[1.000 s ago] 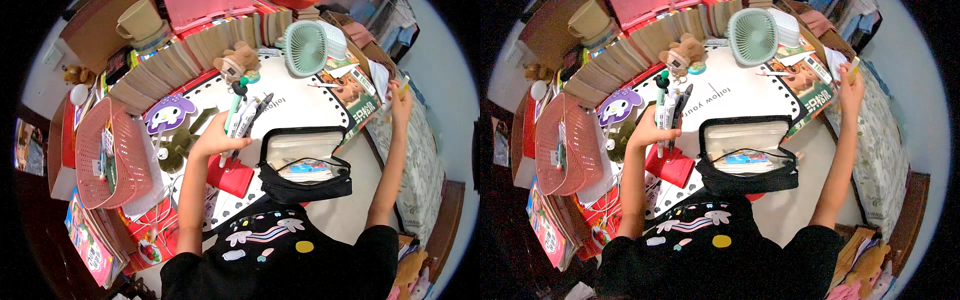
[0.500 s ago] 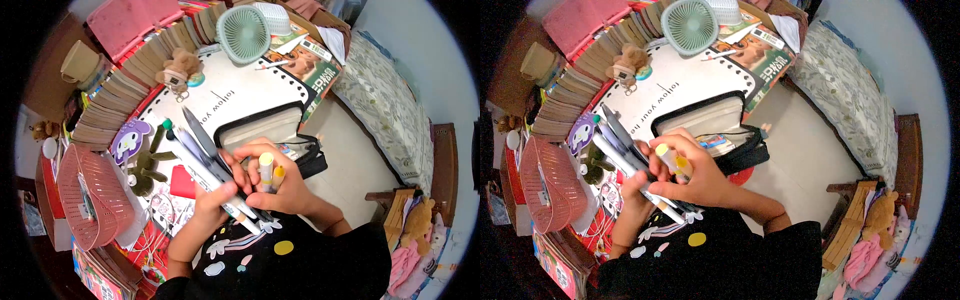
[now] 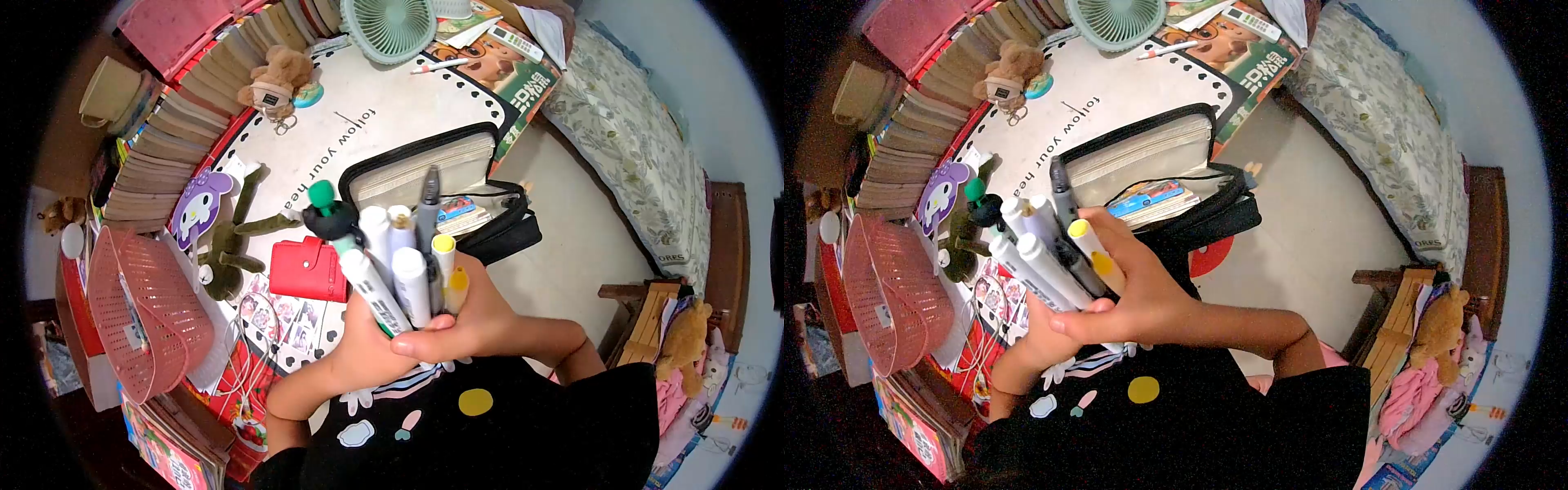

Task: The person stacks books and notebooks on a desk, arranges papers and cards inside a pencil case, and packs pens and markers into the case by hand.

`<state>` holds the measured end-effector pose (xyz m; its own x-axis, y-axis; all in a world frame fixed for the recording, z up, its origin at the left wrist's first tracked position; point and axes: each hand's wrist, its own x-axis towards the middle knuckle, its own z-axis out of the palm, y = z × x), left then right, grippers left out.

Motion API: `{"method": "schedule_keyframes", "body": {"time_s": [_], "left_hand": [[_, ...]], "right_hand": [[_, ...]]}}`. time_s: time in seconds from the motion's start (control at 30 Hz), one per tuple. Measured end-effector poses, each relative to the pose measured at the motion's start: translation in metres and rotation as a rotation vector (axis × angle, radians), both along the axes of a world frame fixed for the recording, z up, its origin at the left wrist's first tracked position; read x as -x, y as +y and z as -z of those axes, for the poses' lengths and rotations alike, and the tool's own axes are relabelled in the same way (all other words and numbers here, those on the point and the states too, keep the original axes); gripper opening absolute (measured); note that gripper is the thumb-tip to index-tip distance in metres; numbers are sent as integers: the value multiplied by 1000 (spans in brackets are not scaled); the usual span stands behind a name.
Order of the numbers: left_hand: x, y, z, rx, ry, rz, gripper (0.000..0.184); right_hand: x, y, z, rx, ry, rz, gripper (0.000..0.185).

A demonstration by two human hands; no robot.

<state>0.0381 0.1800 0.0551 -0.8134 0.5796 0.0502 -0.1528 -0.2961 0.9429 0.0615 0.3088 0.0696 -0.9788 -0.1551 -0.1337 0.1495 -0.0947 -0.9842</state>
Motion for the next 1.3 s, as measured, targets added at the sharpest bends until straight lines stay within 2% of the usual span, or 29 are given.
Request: {"method": "schedule_keyframes", "body": {"time_s": [0.1, 0.13, 0.2, 0.23, 0.27, 0.3, 0.33, 0.43, 0.53, 0.6, 0.67, 0.7, 0.73, 0.8, 0.83, 0.87, 0.9, 0.97, 1.03, 1.07, 1.1, 1.17, 1.23, 1.27, 1.3], "left_hand": [[7, -3, 2, 127, 320, 105, 55], [6, -1, 1, 157, 169, 101, 58], [13, 0, -3, 328, 292, 93, 64], [12, 2, -2, 360, 158, 134, 66], [14, 5, 3, 301, 326, 92, 65], [18, 10, 8, 242, 492, 51, 64], [24, 14, -1, 310, 708, 2, 62], [23, 26, -3, 473, 633, 43, 59], [23, 39, -9, 554, 710, 21, 62], [25, 45, -8, 588, 800, 7, 61], [23, 49, -11, 706, 970, -29, 60], [22, 51, -14, 702, 970, -26, 60], [21, 52, -17, 799, 998, -3, 62], [19, 53, -23, 891, 1028, 26, 64], [18, 52, -26, 974, 1078, 55, 72], [18, 50, -29, 1057, 1127, 87, 81], [18, 48, -32, 1050, 1133, 93, 81], [22, 43, -38, 966, 1118, 211, 95], [26, 36, -40, 892, 1102, 177, 97], [29, 29, -39, 860, 1038, 230, 97], [34, 20, -37, 829, 974, 280, 96], [45, 0, -18, 685, 930, 368, 83], [45, -5, 0, 787, 1014, 240, 77], [46, -8, 10, 791, 1008, 250, 77], [50, -9, 20, 821, 1047, 237, 69]], "right_hand": [[0, 0, -5, 83, -79, -24, 71], [1, 0, -9, 117, -102, -19, 72], [2, 0, -13, 197, -120, 32, 72], [0, 0, -11, 231, -121, 61, 69], [4, 0, -3, 187, 84, 96, 62], [2, 3, 8, 240, 72, 128, 61], [-1, 6, 20, 292, 62, 161, 61], [-4, 6, 35, 555, 117, 302, 66], [-2, 10, 38, 596, 215, 351, 71], [-3, 13, 34, 643, 138, 381, 49], [-6, 16, 39, 701, 148, 383, 47], [-7, 17, 42, 762, 156, 384, 45], [-8, 17, 45, 761, 157, 389, 45], [-8, 18, 50, 929, 272, 360, 65], [-9, 22, 49, 926, 275, 368, 65], [-10, 25, 47, 980, 141, 385, 63], [-11, 28, 46, 1033, 10, 400, 61], [-11, 28, 44, 1072, -68, 457, 53], [-16, 36, 58, 1065, -259, 381, 47], [-15, 36, 66, 1097, -146, 408, 44], [-14, 38, 69, 1019, -26, 415, 43], [-14, 43, 66, 1010, 82, 436, 43], [-13, 47, 56, 973, 23, 491, 44], [-13, 48, 55, 976, 26, 506, 44], [-12, 50, 54, 976, 32, 520, 43]]}}
